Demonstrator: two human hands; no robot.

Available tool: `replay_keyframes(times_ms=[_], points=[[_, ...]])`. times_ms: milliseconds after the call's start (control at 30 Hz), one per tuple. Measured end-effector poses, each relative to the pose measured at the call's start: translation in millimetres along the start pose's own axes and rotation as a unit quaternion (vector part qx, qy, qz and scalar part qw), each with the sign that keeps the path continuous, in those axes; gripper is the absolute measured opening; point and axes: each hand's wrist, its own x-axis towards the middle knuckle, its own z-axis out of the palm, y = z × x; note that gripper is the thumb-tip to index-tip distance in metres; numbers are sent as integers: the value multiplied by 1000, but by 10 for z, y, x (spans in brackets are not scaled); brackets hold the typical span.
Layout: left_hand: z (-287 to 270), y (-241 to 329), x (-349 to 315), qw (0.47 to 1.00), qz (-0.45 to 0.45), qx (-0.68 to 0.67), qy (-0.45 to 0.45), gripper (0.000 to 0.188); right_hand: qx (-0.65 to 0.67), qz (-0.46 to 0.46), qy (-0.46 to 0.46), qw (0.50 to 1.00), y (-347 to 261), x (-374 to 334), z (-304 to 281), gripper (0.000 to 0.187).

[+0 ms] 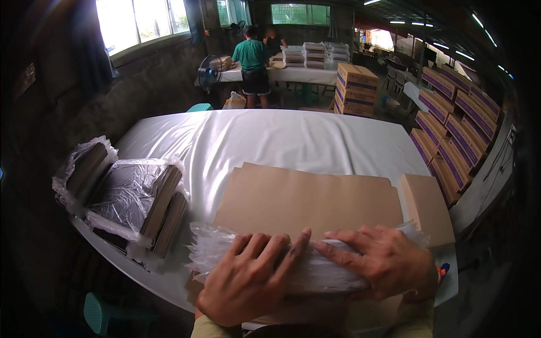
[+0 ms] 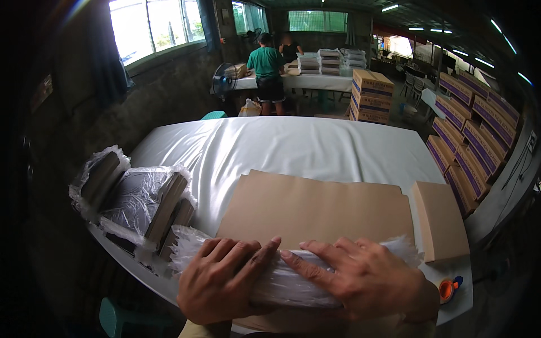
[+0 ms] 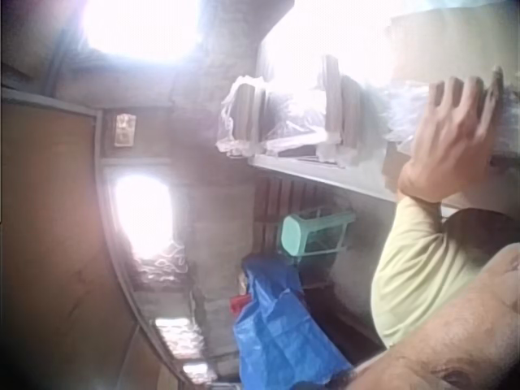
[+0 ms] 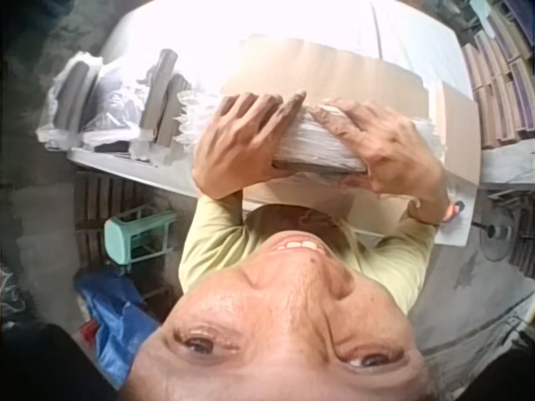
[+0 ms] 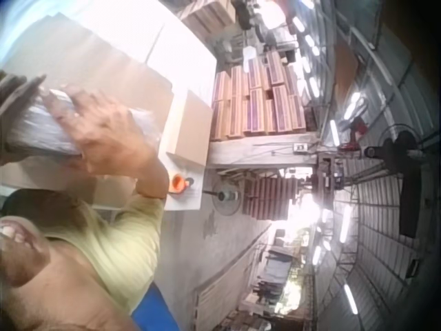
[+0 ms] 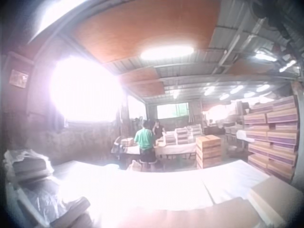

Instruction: The person wraps individual packaged items in brown paper, using a tape dispenser to secure the folds, and then prepares a stack of items in plastic sleeves to be wrapped in a larger sheet of brown paper.

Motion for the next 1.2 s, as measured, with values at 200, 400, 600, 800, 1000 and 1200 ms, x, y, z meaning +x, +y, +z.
replay_keyframes(times_ms=[200,400,600,800,1000,1200], points=[[-107,53,47,999,-14,-14,-39,71,33,-6,-6,999,44,-21,-7,87],[-57,24,59,999,-17,-19,-30,78,34,-1,-5,999,69,-18,8,89],[-57,35,38,999,-26,-28,-13,85,33,-1,3,999,34,-1,-14,91],[-40,30,19,1000,-20,-16,-11,87,38,-4,12,999,29,-9,0,89],[-39,22,20,1000,-12,-19,-19,87,41,2,4,999,21,-30,-6,85],[-84,25,10,999,5,-16,-36,77,39,4,11,999,0,-32,-6,86]])
